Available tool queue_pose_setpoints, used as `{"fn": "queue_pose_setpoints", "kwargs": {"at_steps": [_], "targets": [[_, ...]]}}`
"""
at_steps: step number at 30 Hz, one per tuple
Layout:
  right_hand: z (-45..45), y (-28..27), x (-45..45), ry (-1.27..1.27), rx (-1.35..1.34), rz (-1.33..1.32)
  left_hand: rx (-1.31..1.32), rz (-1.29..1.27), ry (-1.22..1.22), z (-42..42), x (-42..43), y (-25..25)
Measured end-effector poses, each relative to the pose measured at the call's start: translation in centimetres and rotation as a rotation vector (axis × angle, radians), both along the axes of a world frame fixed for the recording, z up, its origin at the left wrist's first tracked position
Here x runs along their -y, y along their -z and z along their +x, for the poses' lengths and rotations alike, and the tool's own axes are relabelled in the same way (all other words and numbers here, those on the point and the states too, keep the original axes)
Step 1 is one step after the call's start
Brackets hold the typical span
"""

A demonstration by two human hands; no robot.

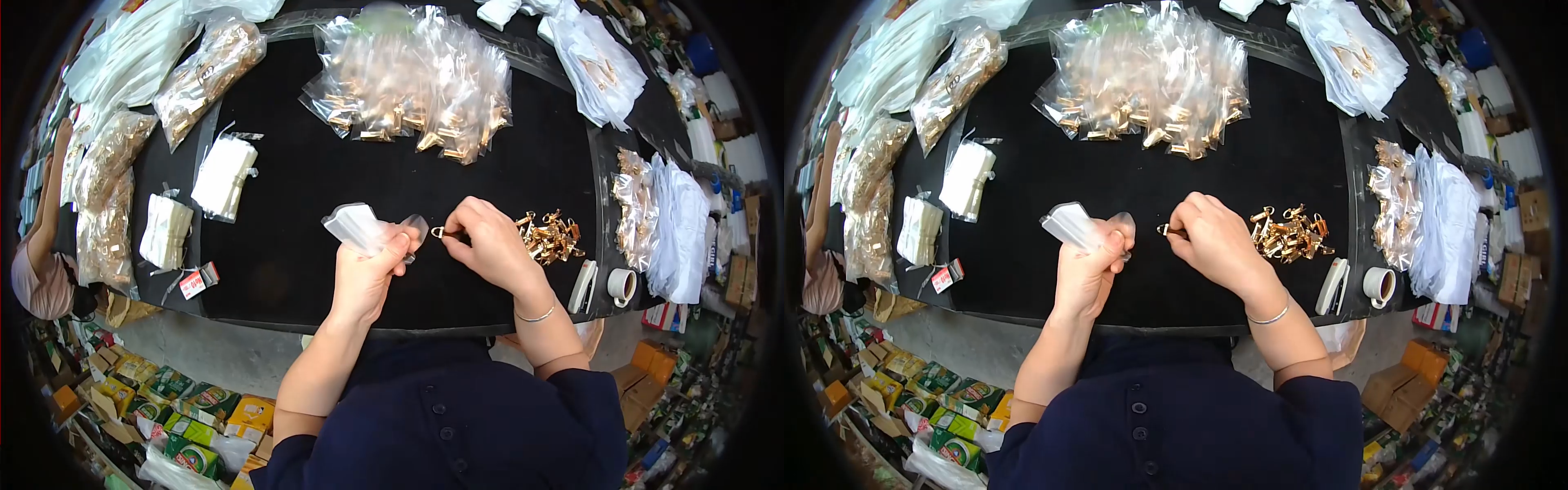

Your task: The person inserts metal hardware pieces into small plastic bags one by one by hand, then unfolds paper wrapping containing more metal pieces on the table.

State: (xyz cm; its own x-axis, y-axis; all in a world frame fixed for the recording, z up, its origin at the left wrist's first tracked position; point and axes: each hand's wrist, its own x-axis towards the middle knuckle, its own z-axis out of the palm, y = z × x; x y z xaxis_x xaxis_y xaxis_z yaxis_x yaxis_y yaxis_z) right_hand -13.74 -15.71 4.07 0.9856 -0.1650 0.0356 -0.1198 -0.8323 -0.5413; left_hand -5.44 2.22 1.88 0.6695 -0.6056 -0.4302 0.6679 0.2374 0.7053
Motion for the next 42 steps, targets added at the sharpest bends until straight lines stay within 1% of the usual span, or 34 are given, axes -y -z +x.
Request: {"fn": "queue_pose_setpoints", "kwargs": {"at_steps": [2, 3, 5, 6, 9, 10, 13, 14, 17, 18, 20, 22, 24, 26, 27, 28, 29, 31, 33, 34, 37, 38, 40, 41, 42], "targets": [[0.4, -0.2, 0.0, -0.026, 0.028, -0.022, 0.021, -0.059, -0.007, -0.2, -0.1, 0.4], [0.6, -0.3, 0.3, -0.012, 0.02, 0.032, 0.033, -0.091, -0.009, -0.3, 0.0, 0.5], [1.0, -0.9, 0.6, 0.018, 0.002, 0.144, 0.037, -0.072, -0.02, -0.3, 0.1, 0.4], [1.1, -1.6, 0.5, 0.013, 0.0, 0.149, 0.041, -0.051, -0.024, -0.4, 0.2, 0.3], [1.4, -4.7, 0.5, 0.041, 0.281, 0.414, 0.048, -0.028, -0.023, -0.5, 0.3, 0.2], [1.5, -5.3, 0.5, 0.047, 0.287, 0.411, 0.047, -0.031, -0.02, -0.5, 0.5, 0.1], [2.0, -6.4, 0.1, -0.094, 0.418, 0.303, 0.052, -0.061, 0.014, -0.4, 1.0, 0.2], [2.0, -6.5, -0.1, -0.089, 0.418, 0.303, 0.056, -0.081, 0.04, -0.4, 0.9, 0.2], [1.9, -6.6, -0.5, -0.012, 0.182, 0.432, 0.081, -0.086, 0.067, -0.6, 1.2, 0.1], [1.8, -6.3, -0.6, -0.006, 0.181, 0.433, 0.096, -0.068, 0.064, -0.8, 1.2, -0.1], [1.9, -5.2, -0.4, -0.089, 0.149, 0.503, 0.116, -0.053, 0.061, -1.0, 1.3, -0.1], [2.0, -4.5, -0.3, -0.13, 0.141, 0.54, 0.045, -0.087, 0.036, -1.1, 1.1, 0.2], [2.4, -4.4, -0.3, -0.21, 0.159, 0.47, 0.02, -0.105, 0.027, -1.0, 0.9, 0.3], [3.1, -4.9, -0.1, -0.248, 0.177, 0.432, 0.155, -0.045, 0.052, -1.0, 0.3, 0.5], [3.7, -5.2, 0.3, -0.243, 0.269, 0.335, 0.222, -0.014, 0.061, -0.9, 0.1, 0.5], [4.5, -5.7, 0.8, -0.237, 0.361, 0.239, 0.23, -0.013, 0.063, -0.8, -0.2, 0.6], [5.5, -6.0, 1.3, -0.229, 0.454, 0.141, 0.164, -0.013, -0.028, -0.4, -0.6, 0.7], [8.0, -4.5, 3.0, -0.22, 0.427, 0.102, 0.029, -0.012, -0.206, 0.2, -1.5, 0.8], [9.7, -2.4, 4.2, -0.204, 0.348, 0.015, 0.047, 0.001, -0.21, 0.9, -2.3, 0.7], [9.8, -1.9, 4.1, -0.204, 0.359, 0.01, 0.058, 0.01, -0.215, 1.3, -2.5, 0.6], [9.7, -1.2, 3.8, 0.052, 0.693, -0.232, 0.09, 0.033, -0.199, 3.2, -2.4, -0.1], [9.1, -1.0, 3.7, 0.048, 0.705, -0.237, 0.096, 0.061, -0.172, 3.7, -2.2, -0.3], [6.6, -0.7, 3.7, 0.168, 0.727, -0.336, 0.117, 0.072, -0.142, 5.4, -1.6, -0.7], [5.6, -0.6, 3.8, 0.232, 0.738, -0.389, 0.168, 0.11, -0.193, 6.6, -1.0, -0.5], [5.1, -0.1, 4.0, 0.234, 0.754, -0.408, 0.219, 0.143, -0.244, 7.9, -0.2, -0.1]]}}
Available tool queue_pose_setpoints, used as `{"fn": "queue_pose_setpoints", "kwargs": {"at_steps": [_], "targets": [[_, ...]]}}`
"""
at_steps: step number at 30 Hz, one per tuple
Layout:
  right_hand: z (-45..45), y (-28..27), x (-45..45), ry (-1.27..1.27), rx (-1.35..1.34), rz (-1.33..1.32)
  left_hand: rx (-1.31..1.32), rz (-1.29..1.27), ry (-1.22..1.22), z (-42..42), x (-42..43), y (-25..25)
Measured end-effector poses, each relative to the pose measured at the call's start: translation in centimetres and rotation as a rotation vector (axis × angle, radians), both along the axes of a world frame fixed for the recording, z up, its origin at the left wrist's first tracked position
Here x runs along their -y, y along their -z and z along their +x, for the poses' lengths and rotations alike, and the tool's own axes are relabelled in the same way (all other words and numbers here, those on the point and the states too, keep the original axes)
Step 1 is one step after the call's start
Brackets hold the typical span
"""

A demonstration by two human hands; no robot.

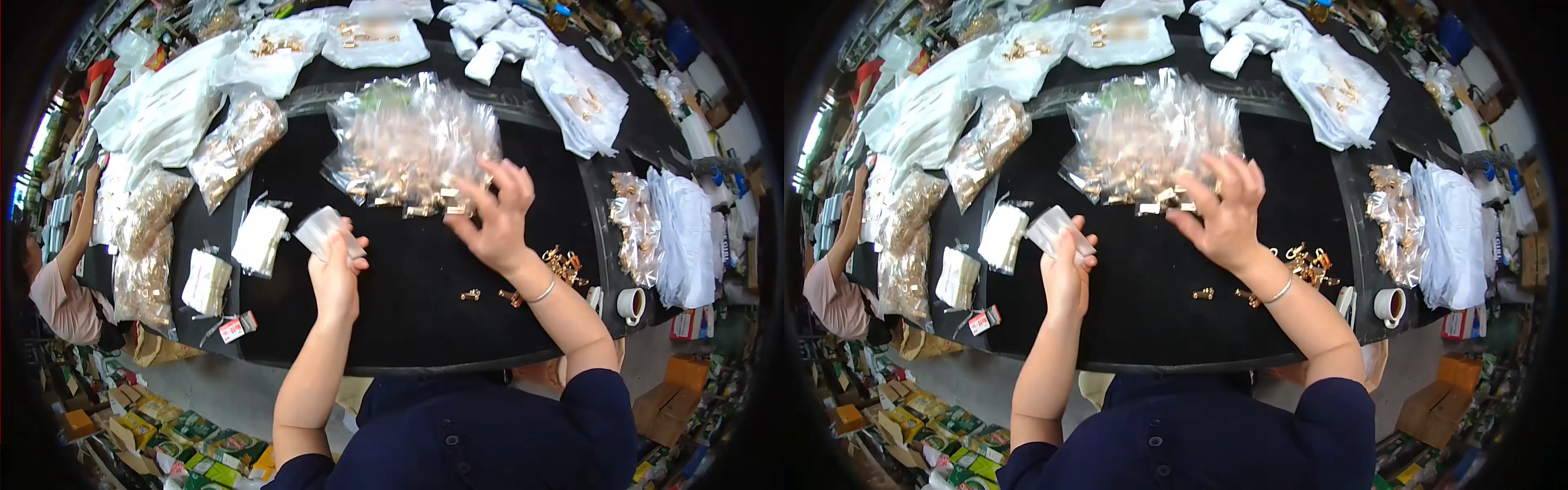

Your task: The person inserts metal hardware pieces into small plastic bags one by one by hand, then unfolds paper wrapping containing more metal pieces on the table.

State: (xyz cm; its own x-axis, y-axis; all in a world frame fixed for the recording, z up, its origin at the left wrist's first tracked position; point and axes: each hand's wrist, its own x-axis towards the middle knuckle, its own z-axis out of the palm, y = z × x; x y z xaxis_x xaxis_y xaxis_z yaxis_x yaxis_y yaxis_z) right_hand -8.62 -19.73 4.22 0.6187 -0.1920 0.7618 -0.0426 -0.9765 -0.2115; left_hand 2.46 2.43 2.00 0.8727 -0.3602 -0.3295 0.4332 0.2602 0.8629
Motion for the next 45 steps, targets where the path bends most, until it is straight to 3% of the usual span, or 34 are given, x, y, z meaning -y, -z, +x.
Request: {"fn": "queue_pose_setpoints", "kwargs": {"at_steps": [6, 10, 13, 18, 22, 24, 26, 28, 30, 32, 34, 35, 37, 38, 40, 41, 44, 45], "targets": [[1.5, 3.5, 2.0, -0.302, -0.407, -0.265, 0.156, 0.069, -0.053, 6.4, 4.6, 1.9], [6.1, 3.9, 1.4, -0.36, -0.385, -0.288, 0.24, 0.138, 0.065, 9.3, 5.8, 2.6], [8.4, 4.8, -0.2, -0.169, -0.495, -0.142, 0.394, 0.251, 0.101, 10.4, 6.1, 3.1], [8.7, 3.9, -2.3, -0.086, -0.449, -0.022, 0.44, 0.282, 0.009, 9.9, 4.7, 2.6], [4.1, -0.5, -2.6, -0.047, -0.432, 0.037, 0.431, 0.124, -0.236, 8.0, 3.8, 1.3], [0.8, -2.1, -1.5, -0.102, -0.236, 0.103, 0.465, 0.031, -0.298, 7.2, 3.8, 0.3], [-2.4, -2.0, -1.3, -0.144, -0.117, 0.478, 0.479, -0.023, -0.331, 5.9, 3.9, -0.5], [-5.5, -0.7, -1.6, -0.099, -0.171, 0.654, 0.416, -0.096, -0.204, 4.2, 3.8, -1.1], [-6.5, 1.3, -3.9, -0.181, -0.086, 0.61, 0.39, -0.142, -0.14, 1.9, 4.3, -1.8], [-6.4, 2.2, -6.9, -0.28, -0.302, 0.524, 0.279, -0.143, -0.064, -1.2, 4.8, -2.6], [-5.5, 1.8, -10.3, -0.337, -0.401, 1.04, 0.256, -0.181, 0.013, -5.0, 4.4, -4.3], [-4.4, 3.8, -11.3, -0.34, -0.39, 1.043, 0.231, -0.23, 0.086, -6.7, 4.4, -5.2], [-2.5, 6.4, -12.9, -0.372, 0.012, 0.62, 0.305, -0.27, 0.23, -10.4, 4.4, -5.6], [-3.0, 7.5, -13.5, -0.368, 0.014, 0.624, 0.304, -0.266, 0.233, -11.8, 4.5, -5.4], [-4.1, 3.1, -14.9, -0.674, -0.744, 1.709, 0.326, -0.297, 0.387, -14.2, 4.6, -4.9], [-4.4, 3.6, -15.2, -0.677, -0.742, 1.711, 0.327, -0.293, 0.388, -15.1, 4.6, -4.5], [-5.1, 4.8, -16.4, -1.154, -0.78, 2.458, 0.4, -0.261, 0.596, -16.8, 4.3, -3.5], [-5.6, 5.2, -16.9, -1.165, -0.769, 2.463, 0.401, -0.251, 0.602, -17.2, 3.8, -3.2]]}}
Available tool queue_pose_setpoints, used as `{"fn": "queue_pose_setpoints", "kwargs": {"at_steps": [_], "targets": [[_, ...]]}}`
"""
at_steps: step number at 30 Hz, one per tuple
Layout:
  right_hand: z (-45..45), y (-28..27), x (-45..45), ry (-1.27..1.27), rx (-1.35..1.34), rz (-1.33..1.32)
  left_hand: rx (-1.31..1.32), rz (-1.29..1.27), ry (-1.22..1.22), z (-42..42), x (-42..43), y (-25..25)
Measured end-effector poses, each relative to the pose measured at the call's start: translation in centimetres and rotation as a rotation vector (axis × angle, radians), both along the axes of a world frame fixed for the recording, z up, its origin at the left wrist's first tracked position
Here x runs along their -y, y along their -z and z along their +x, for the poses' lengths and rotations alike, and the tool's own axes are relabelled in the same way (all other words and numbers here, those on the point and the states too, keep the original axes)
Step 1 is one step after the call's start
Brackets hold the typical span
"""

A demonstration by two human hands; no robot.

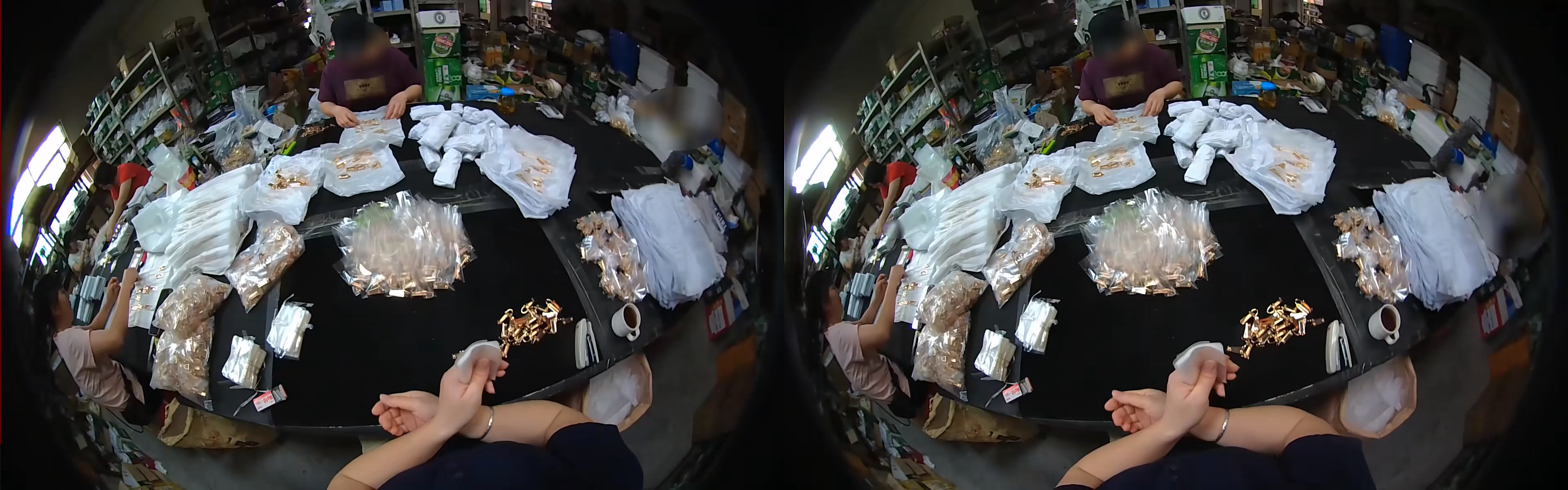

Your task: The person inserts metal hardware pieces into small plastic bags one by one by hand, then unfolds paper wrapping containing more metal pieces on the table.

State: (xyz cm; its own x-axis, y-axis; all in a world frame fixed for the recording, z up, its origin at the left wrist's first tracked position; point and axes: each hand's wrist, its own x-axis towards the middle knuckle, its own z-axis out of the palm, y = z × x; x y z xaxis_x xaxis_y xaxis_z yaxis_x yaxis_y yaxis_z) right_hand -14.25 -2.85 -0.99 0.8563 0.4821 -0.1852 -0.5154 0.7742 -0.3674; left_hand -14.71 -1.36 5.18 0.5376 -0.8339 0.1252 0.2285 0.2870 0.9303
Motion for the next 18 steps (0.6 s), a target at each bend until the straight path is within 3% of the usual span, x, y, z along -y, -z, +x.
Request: {"fn": "queue_pose_setpoints", "kwargs": {"at_steps": [4, 12, 15, 18], "targets": [[-2.9, -0.3, -1.3, -0.047, -0.108, -0.014, 0.08, 0.051, 0.044, -1.5, -1.8, 0.2], [-8.4, -0.5, -3.3, -0.126, -0.204, 0.06, -0.064, 0.131, 0.074, -4.9, -4.4, 0.1], [-9.7, 2.5, -4.6, 0.012, -0.088, -0.174, -0.095, 0.162, 0.018, -5.2, -5.6, 0.5], [-11.4, 4.7, -4.7, 0.174, -0.029, 0.044, -0.281, 0.062, 0.044, -4.4, -7.2, 1.6]]}}
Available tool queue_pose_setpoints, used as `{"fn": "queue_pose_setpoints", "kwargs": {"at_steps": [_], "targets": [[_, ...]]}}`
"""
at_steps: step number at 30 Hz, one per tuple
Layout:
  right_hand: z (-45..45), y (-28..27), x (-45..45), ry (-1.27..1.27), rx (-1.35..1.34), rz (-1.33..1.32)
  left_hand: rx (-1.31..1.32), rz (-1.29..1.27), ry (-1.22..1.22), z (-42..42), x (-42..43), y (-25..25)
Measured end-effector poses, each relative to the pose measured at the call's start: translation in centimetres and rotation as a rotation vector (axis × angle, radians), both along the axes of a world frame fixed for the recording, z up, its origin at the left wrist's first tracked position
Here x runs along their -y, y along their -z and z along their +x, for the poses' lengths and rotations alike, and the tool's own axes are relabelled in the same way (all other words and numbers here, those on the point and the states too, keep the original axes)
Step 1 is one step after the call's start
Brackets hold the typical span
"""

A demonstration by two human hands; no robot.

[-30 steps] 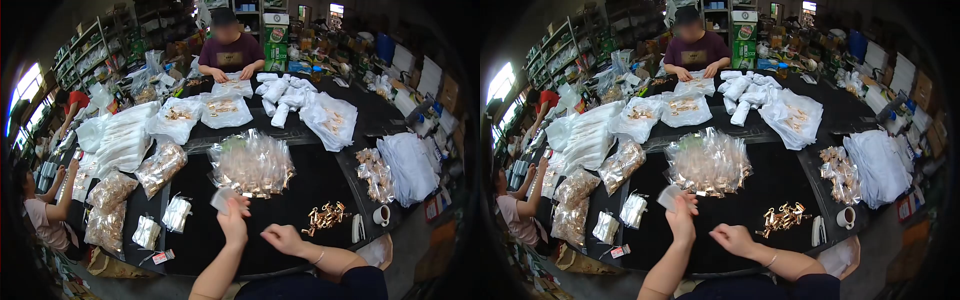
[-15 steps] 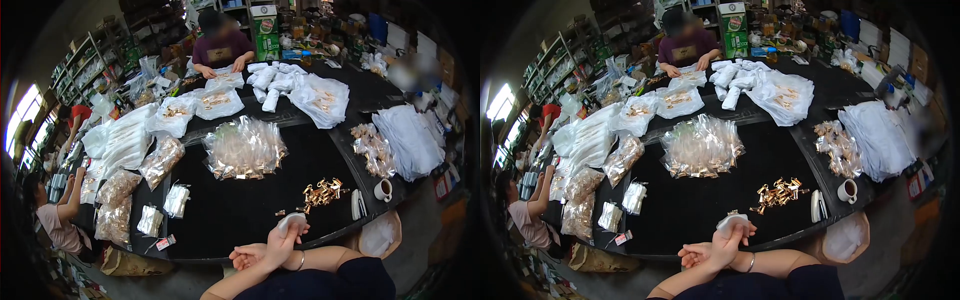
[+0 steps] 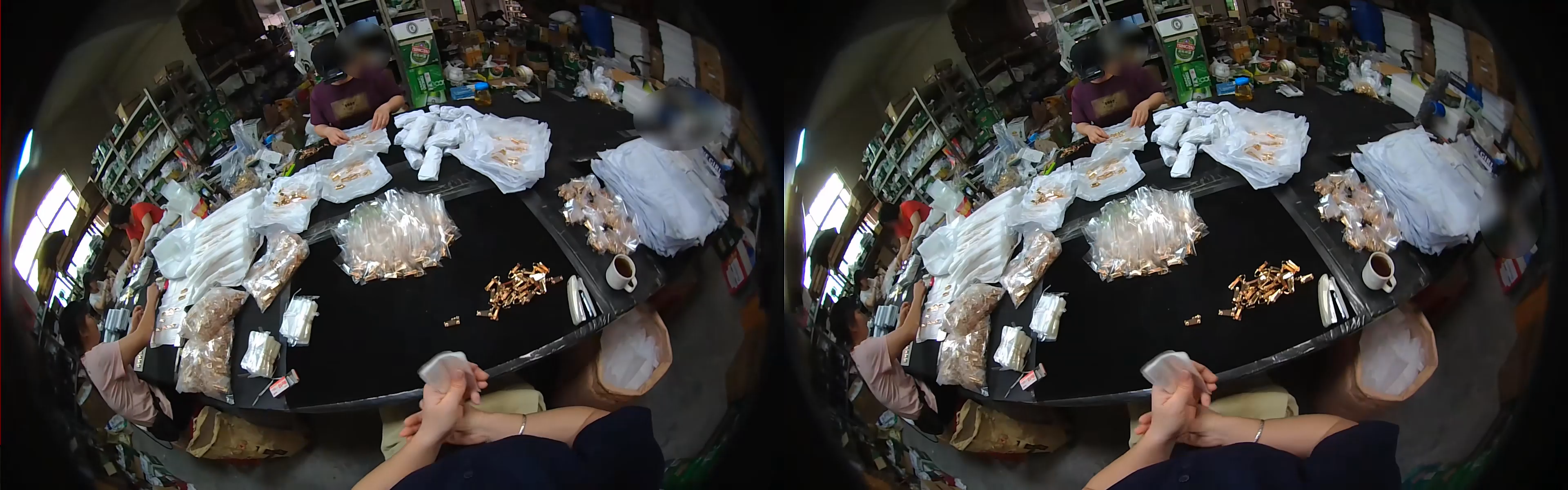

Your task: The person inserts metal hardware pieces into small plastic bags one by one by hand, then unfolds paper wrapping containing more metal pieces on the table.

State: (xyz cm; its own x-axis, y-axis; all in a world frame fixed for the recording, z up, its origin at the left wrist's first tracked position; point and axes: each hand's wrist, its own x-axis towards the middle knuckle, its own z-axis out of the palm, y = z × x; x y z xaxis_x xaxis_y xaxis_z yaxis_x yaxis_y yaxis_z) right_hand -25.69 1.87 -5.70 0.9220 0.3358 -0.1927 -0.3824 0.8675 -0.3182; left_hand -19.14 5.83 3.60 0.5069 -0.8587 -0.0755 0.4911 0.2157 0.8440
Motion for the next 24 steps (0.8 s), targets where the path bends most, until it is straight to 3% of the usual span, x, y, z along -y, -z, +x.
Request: {"fn": "queue_pose_setpoints", "kwargs": {"at_steps": [2, 5, 6, 9, 10, 12, 14, 17, 19, 21, 23, 24], "targets": [[-0.3, -0.9, -0.5, 0.015, 0.021, 0.114, -0.092, -0.033, 0.006, 0.0, -1.0, 0.4], [-0.7, -2.7, -1.4, 0.034, 0.044, 0.34, -0.452, -0.263, 0.203, -1.0, -1.8, 0.7], [-0.6, -3.5, -1.9, -0.007, 0.054, 0.406, -0.445, -0.249, 0.192, -1.3, -2.1, 0.8], [-0.3, -4.5, -3.5, -0.086, 0.077, 0.541, -0.817, -0.471, 0.531, -2.9, -2.1, 1.3], [-0.2, -4.4, -4.0, -0.145, -0.019, 0.467, -0.82, -0.461, 0.531, -3.5, -2.0, 1.3], [0.0, -4.3, -4.8, -0.262, -0.21, 0.316, -0.649, -0.19, 0.659, -4.7, -2.0, 0.7], [0.0, -4.0, -5.1, -0.288, -0.226, 0.3, -0.555, -0.048, 0.714, -4.8, -2.4, 0.7], [1.0, -4.3, -3.1, -0.33, -0.249, 0.223, -0.327, -0.019, 0.389, -3.8, -2.3, 1.6], [1.1, -4.8, -0.4, -0.211, -0.192, 0.015, -0.348, -0.208, 0.402, -1.4, -4.2, 1.7], [-0.1, -4.7, 1.2, -0.118, -0.175, -0.158, -0.047, -0.21, 0.233, 0.9, -6.0, 1.9], [-1.8, -3.9, 2.0, -0.043, -0.162, -0.311, -0.089, -0.137, 0.087, 2.2, -7.8, 1.8], [-2.3, -2.8, 3.2, 0.063, -0.009, -0.784, -0.105, -0.133, 0.079, 2.7, -8.6, 2.0]]}}
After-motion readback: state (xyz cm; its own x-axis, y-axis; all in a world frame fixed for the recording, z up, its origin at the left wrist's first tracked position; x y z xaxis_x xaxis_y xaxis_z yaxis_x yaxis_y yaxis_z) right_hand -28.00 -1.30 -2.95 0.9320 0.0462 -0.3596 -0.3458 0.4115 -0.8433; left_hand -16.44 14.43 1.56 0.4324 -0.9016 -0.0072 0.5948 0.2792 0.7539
